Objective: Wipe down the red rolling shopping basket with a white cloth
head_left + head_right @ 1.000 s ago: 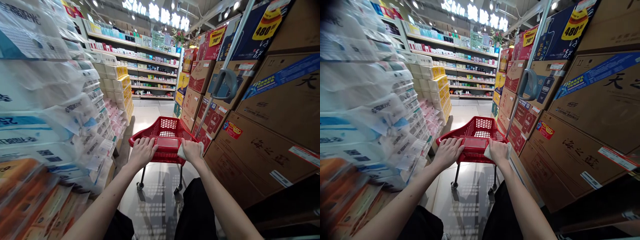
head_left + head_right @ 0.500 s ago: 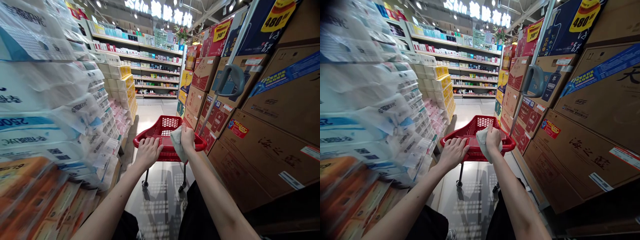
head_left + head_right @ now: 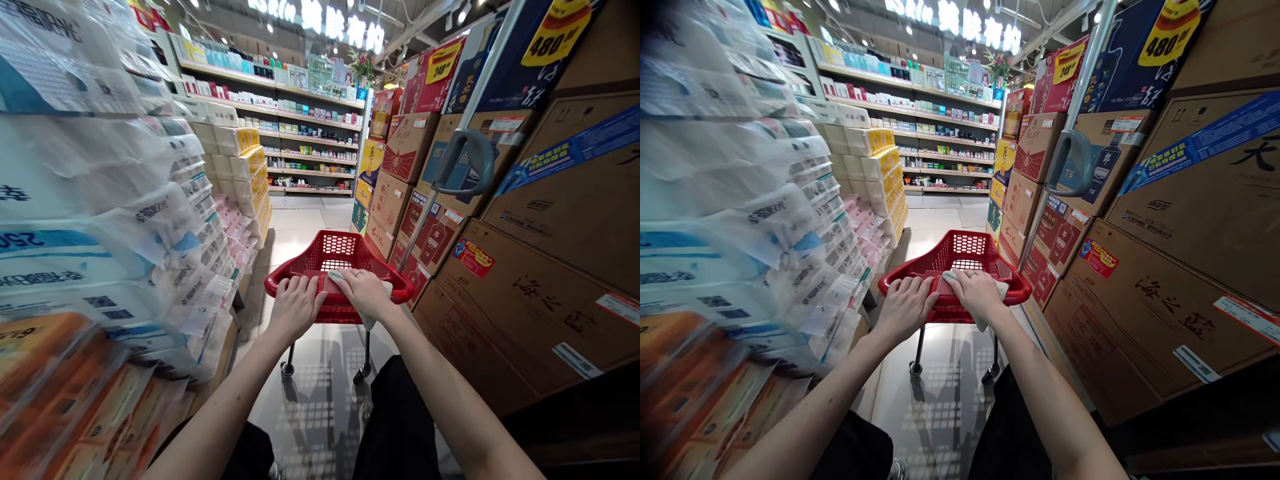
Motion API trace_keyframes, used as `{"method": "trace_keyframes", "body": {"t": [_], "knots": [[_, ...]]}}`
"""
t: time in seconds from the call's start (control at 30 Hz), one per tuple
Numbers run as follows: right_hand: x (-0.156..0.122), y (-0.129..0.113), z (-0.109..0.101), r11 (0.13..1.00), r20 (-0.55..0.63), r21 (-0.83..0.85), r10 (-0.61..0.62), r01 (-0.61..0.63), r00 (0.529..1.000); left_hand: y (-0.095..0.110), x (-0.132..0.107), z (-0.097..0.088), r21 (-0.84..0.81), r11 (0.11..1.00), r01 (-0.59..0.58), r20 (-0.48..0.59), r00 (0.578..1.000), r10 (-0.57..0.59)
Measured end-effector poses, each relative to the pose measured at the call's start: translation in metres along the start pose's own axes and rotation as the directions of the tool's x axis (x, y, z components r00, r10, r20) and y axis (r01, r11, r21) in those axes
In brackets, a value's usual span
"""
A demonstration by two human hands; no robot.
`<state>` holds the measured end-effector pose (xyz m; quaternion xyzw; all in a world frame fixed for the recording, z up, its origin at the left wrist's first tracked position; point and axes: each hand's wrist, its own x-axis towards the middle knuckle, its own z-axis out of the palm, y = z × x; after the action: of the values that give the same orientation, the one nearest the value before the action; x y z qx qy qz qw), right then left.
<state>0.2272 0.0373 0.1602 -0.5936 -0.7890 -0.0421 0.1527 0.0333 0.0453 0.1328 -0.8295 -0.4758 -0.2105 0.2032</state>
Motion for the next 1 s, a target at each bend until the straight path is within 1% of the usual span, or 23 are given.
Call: {"method": "trace_keyframes", "body": {"t": [0.07,0.13,0.2,0.3,0.37,0.47,0.53,0.6,0.67,0.77,0.83,0.9,0.97,1.0], "knots": [[0.014,0.002,-0.001,0.997,0.101,-0.021,0.079,-0.077,0.992,0.004,0.0,-0.001,-0.006,1.0,0.002,0.0,1.0,-0.002],[0.028,0.006,-0.002,0.989,0.191,-0.039,0.148,-0.143,0.97,0.008,0.0,-0.002,-0.012,1.0,-0.006,0.006,1.0,0.006],[0.038,0.009,-0.002,0.982,0.241,-0.049,0.189,-0.183,0.952,0.008,0.001,-0.002,-0.024,0.999,-0.024,0.022,0.999,0.024],[0.042,0.01,-0.001,0.98,0.222,-0.051,0.2,-0.193,0.954,0.005,0.002,-0.001,-0.049,0.998,-0.045,0.057,0.997,0.048],[0.037,0.007,0.0,0.986,0.17,-0.049,0.167,-0.161,0.971,0.002,0.003,0.001,-0.059,0.997,-0.043,0.076,0.996,0.047],[0.024,-0.004,0.001,0.992,0.068,-0.073,0.105,-0.1,0.992,-0.003,0.003,0.002,-0.059,0.998,-0.036,0.087,0.995,0.041],[0.016,-0.012,0.001,0.993,0.007,-0.095,0.073,-0.072,0.997,-0.004,0.003,0.003,-0.052,0.998,-0.038,0.087,0.995,0.042],[0.013,-0.017,0.001,0.992,-0.024,-0.107,0.059,-0.062,0.998,-0.005,0.002,0.002,-0.045,0.998,-0.041,0.086,0.995,0.045],[0.016,-0.017,0.002,0.992,-0.003,-0.098,0.076,-0.076,0.997,-0.004,0.002,0.002,-0.041,0.998,-0.042,0.087,0.995,0.046],[0.028,-0.01,0.002,0.994,0.095,-0.057,0.1,-0.095,0.99,-0.003,0.003,-0.001,-0.047,0.998,-0.044,0.087,0.995,0.048],[0.037,-0.005,0.002,0.995,0.155,-0.033,0.102,-0.099,0.983,-0.007,0.006,-0.002,-0.073,0.996,-0.048,0.099,0.994,0.055],[0.041,-0.003,0.001,0.994,0.171,-0.022,0.106,-0.104,0.979,-0.015,0.011,-0.004,-0.137,0.989,-0.058,0.15,0.986,0.079],[0.039,-0.003,0.001,0.995,0.15,-0.023,0.099,-0.096,0.984,-0.026,0.017,-0.005,-0.218,0.975,-0.052,0.241,0.965,0.105],[0.037,-0.004,0.001,0.996,0.131,-0.025,0.089,-0.087,0.987,-0.031,0.019,-0.005,-0.243,0.97,-0.029,0.285,0.953,0.1]]}}
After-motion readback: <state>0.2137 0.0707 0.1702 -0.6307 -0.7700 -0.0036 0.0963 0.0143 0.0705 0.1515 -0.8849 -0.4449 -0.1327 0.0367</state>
